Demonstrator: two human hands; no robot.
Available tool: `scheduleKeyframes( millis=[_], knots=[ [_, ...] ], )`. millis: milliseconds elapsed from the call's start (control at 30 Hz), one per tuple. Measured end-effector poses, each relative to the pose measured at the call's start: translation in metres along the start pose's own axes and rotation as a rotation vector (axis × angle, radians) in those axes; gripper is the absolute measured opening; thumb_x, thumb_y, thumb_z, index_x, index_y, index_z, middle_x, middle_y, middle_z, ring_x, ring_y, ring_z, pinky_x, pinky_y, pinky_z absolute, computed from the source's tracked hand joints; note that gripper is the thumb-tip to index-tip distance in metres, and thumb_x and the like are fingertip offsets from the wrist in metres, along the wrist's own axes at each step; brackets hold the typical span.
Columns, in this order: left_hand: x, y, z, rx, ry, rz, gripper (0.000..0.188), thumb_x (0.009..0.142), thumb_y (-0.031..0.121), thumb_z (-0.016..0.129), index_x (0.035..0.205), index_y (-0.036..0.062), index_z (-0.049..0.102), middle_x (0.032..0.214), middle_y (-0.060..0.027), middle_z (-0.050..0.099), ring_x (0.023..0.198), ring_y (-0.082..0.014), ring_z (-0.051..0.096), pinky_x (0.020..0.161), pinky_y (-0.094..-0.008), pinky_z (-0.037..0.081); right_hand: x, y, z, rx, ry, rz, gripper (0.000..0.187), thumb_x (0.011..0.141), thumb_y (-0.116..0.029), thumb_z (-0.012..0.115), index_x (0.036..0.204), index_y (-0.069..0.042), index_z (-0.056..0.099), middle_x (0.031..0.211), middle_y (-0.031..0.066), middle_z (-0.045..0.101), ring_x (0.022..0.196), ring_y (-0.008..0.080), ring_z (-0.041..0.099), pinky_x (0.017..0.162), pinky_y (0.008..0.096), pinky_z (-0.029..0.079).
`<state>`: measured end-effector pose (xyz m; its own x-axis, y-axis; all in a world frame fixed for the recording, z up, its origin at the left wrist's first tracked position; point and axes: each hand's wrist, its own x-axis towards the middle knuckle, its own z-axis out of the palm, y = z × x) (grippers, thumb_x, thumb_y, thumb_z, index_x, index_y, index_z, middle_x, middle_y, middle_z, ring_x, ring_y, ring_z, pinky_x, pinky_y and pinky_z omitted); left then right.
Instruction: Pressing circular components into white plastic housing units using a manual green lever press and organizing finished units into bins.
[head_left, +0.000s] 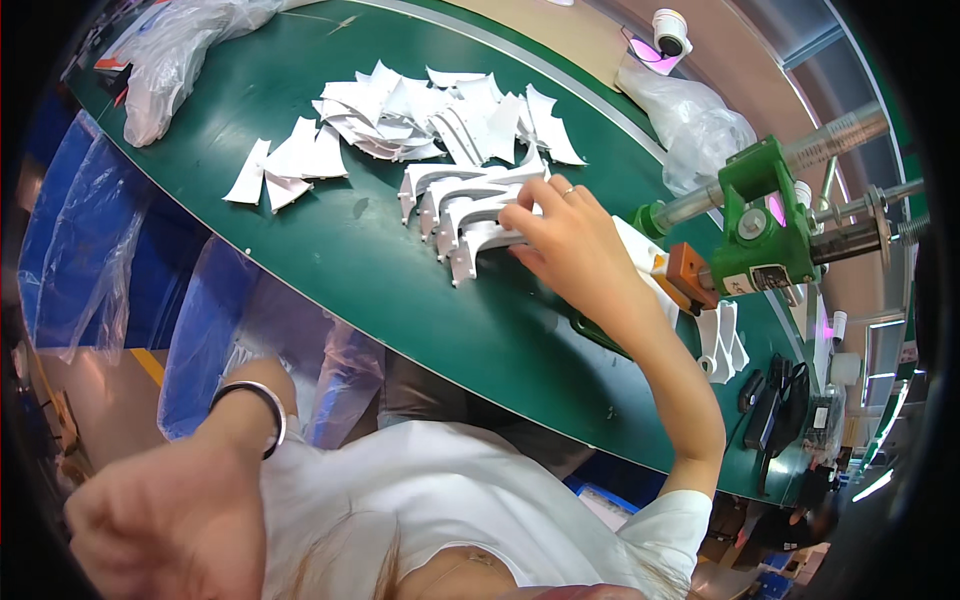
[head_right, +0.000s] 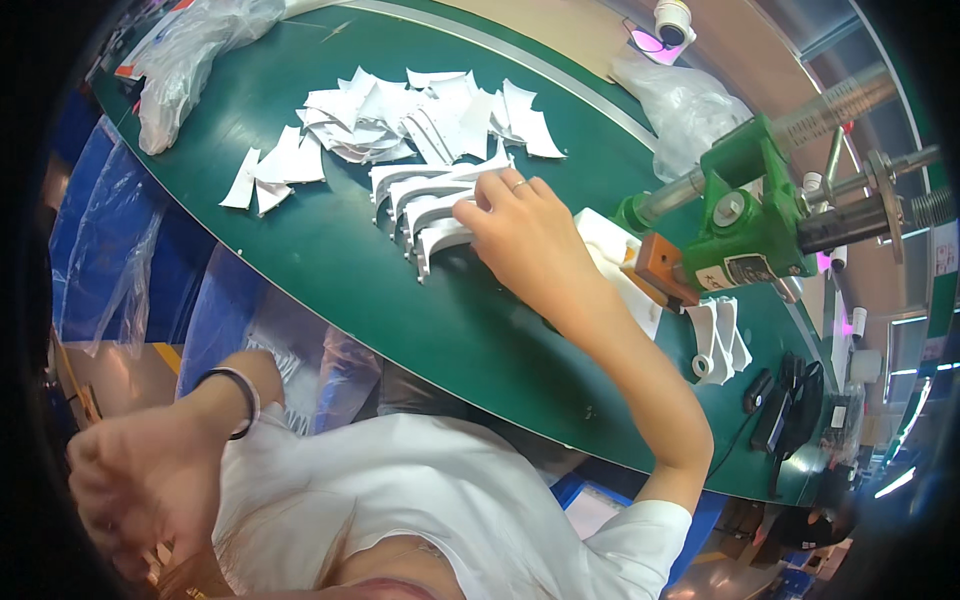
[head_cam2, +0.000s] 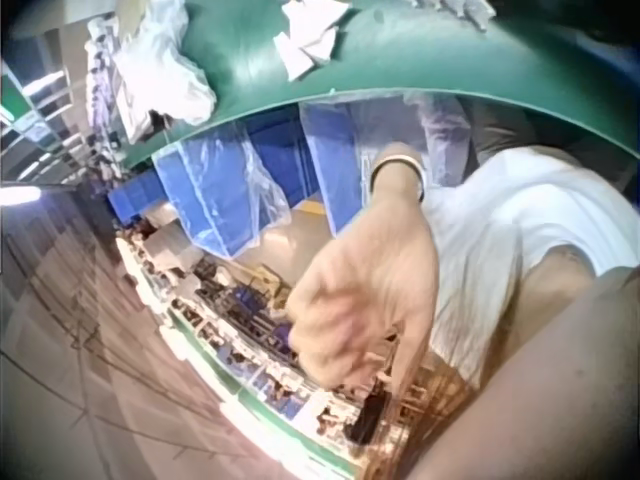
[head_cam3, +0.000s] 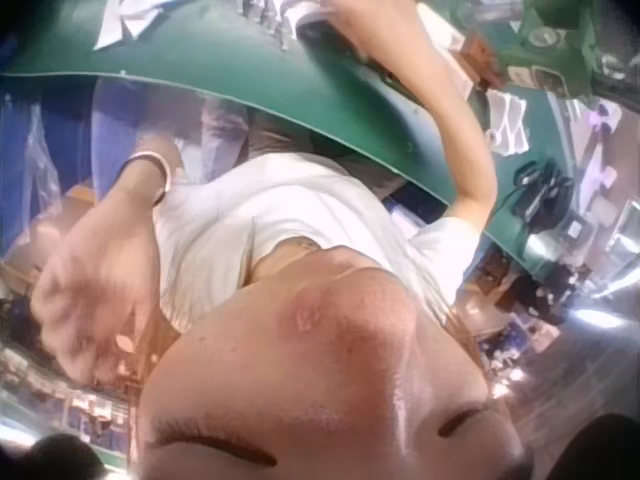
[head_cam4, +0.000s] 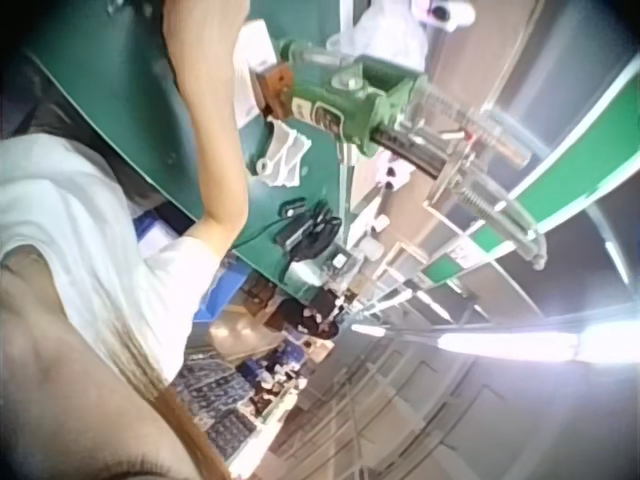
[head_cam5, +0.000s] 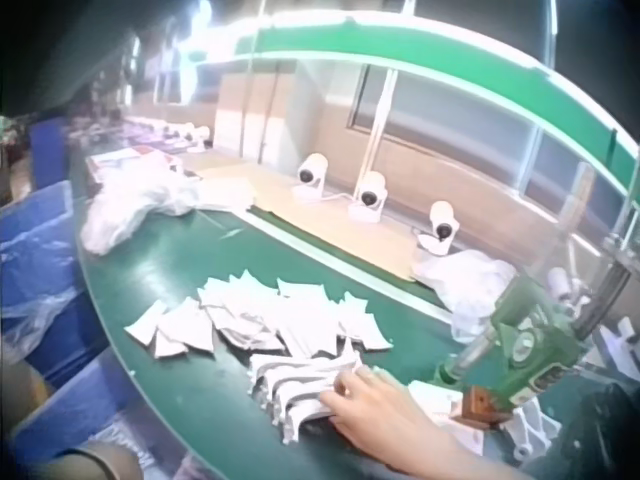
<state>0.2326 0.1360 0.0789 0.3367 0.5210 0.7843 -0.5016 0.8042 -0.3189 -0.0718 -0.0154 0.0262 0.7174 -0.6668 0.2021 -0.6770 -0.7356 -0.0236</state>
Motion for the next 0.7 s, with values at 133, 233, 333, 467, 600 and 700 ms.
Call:
scheduleKeyframes(
  millis=[133,233,333,467,600,700],
  knots=[
    [-0.063,0.013,0.011,-0.244,-0.020,-0.514,0.030,0.084,0.025,0.080,0.085,0.0070,0.056,0.070,-0.0003,0.056,0.064,-0.0136,0.056,0.054,-0.0229,0.040,-0.002,-0.003,0.004,-0.035,0.036,-0.114,0.022,0.075,-0.006,0.072,0.095,-0.009,0.062,0.096,0.0058,0.061,0.096,0.0246,0.060,0.081,0.0362,0.048],
    [-0.108,0.007,0.019,-0.111,-0.787,-1.101,0.029,0.080,0.018,0.081,0.096,0.0017,0.063,0.088,-0.0068,0.069,0.079,-0.0233,0.065,0.072,-0.0354,0.050,-0.015,-0.012,-0.014,-0.114,0.023,-0.143,0.026,0.071,-0.009,0.074,0.094,-0.010,0.063,0.093,0.0037,0.061,0.092,0.0236,0.060,0.080,0.0362,0.048],
    [-0.122,-0.002,0.046,-0.175,-1.006,-1.286,0.050,0.080,0.020,0.080,0.121,-0.0024,0.061,0.102,-0.0136,0.070,0.088,-0.0312,0.067,0.083,-0.0388,0.052,-0.011,-0.049,-0.051,-0.210,0.080,-0.250,0.025,0.067,-0.012,0.071,0.091,-0.010,0.063,0.092,0.0030,0.063,0.091,0.0222,0.061,0.081,0.0372,0.050],
    [-0.131,-0.013,0.042,-0.506,-1.087,-1.659,0.053,0.080,0.018,0.079,0.126,-0.0005,0.060,0.111,-0.0163,0.067,0.095,-0.0266,0.067,0.085,-0.0373,0.052,0.016,-0.065,-0.060,-0.200,0.294,-0.506,0.024,0.065,-0.016,0.071,0.089,-0.012,0.065,0.097,0.0013,0.064,0.095,0.0206,0.062,0.085,0.0393,0.051],
    [-0.122,-0.007,0.023,-0.670,-0.558,-2.039,0.047,0.099,0.018,0.060,0.138,-0.0034,0.045,0.098,-0.0095,0.061,0.090,-0.0199,0.065,0.081,-0.0346,0.052,0.075,-0.022,-0.085,0.074,0.444,-0.223,0.049,0.068,-0.009,0.082,0.115,-0.012,0.069,0.132,0.0092,0.060,0.119,0.0321,0.057,0.097,0.0430,0.046],
    [-0.139,0.007,0.002,-0.727,-0.279,-1.946,0.042,0.105,0.025,0.047,0.138,-0.0008,0.038,0.094,-0.0086,0.057,0.090,-0.0220,0.065,0.081,-0.0350,0.053,0.125,0.051,-0.065,0.036,0.473,0.125,0.037,0.086,-0.017,0.072,0.121,-0.006,0.063,0.124,0.0177,0.065,0.116,0.0383,0.059,0.098,0.0460,0.046]
  ],
)
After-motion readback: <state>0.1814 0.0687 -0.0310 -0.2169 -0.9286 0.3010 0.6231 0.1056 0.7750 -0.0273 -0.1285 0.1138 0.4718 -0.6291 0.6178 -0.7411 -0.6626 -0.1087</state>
